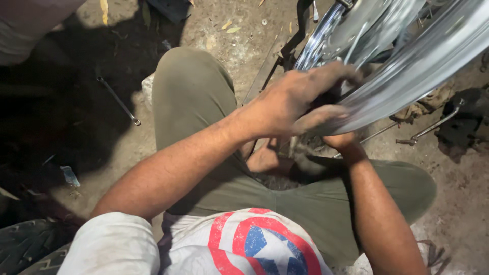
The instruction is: The person sits on the floor and uses a wrench to tighten the spokes on a bicycle wheel mounted in a truing stand. They rotate the wheel and adjust multiple spokes sequentially.
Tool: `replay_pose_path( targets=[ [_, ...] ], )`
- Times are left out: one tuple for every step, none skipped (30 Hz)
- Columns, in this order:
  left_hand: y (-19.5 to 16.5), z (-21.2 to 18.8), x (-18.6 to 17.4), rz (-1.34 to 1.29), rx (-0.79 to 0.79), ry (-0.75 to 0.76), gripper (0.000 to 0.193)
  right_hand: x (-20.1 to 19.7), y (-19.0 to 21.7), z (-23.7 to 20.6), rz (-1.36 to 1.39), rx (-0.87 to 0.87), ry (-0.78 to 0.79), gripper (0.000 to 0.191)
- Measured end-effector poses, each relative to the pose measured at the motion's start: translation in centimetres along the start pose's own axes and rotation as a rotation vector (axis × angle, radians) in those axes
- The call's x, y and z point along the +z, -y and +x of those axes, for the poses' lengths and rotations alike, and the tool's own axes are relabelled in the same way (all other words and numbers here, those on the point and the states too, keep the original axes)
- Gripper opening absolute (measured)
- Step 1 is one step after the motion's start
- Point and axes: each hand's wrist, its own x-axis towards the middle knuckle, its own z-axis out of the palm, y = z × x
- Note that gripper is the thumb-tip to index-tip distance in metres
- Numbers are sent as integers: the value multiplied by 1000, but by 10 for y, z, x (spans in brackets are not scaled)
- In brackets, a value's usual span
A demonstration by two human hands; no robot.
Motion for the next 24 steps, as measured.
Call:
replay_pose_path(
  targets=[
    [-1, -1, 0, 73, -44, 41, 43, -1, 0, -3, 8, 29, -140, 33],
    [-1, -2, -1, 145, -88, 82, 42, -1, 1, -7, 15, 58, -280, 32],
    [-2, -3, -2, 133, -114, 117, 39, 0, 3, -11, 24, 86, -419, 31],
    [-2, -4, -3, 123, -138, 154, 37, 2, 4, -15, 33, 116, -561, 30],
    [-2, -4, -4, 116, -158, 193, 34, 6, 6, -18, 38, 150, -705, 29],
    [-2, -4, -4, 113, -166, 204, 33, 9, 7, -21, 78, 138, -722, 28],
    [-1, -3, -4, 108, -176, 216, 32, 13, 9, -22, 120, 125, -737, 27],
    [0, -3, -4, 100, -188, 227, 31, 17, 9, -23, 165, 111, -749, 26],
    [1, -2, -2, 105, -136, 185, 32, 19, 10, -23, 210, 96, -759, 26],
    [3, 0, 0, 110, -83, 144, 32, 20, 9, -22, 255, 81, -770, 25],
    [4, 1, 1, 115, -25, 104, 33, 20, 8, -21, 296, 69, -782, 24],
    [5, 2, 1, 121, -47, 110, 33, 19, 7, -19, 210, 85, -800, 23],
    [6, 2, 2, 128, -70, 117, 34, 20, 7, -18, 232, 101, -788, 22],
    [5, 3, 2, 134, -95, 132, 35, 18, 6, -17, 305, 116, -753, 21],
    [3, 3, 0, 148, -93, 111, 33, 15, 4, -16, 431, 140, -703, 20],
    [0, 4, -1, 157, -91, 101, 31, 13, 3, -15, 624, 192, -625, 19],
    [-4, 6, -1, 158, -88, 101, 30, 10, 1, -14, 801, 255, -555, 19],
    [-8, 8, -2, 130, -187, 93, 31, 9, -1, -14, 935, 332, -460, 19],
    [-11, 9, -1, 100, -289, 98, 32, 8, -3, -14, 1049, 406, -349, 19],
    [-13, 11, -2, 152, -275, 112, 33, 7, -6, -15, 1138, 467, -251, 20],
    [-12, 12, -1, 200, -258, 127, 34, 6, -7, -16, 1216, 517, -190, 21],
    [-11, 12, 0, 213, -319, 186, 37, 6, -9, -18, 1167, 500, -343, 22],
    [-8, 10, 2, 228, -381, 236, 39, 5, -11, -20, 1060, 453, -617, 22],
    [-2, 8, 6, 337, -422, 355, 43, 3, -13, -22, 918, 386, -870, 26]
  ],
)
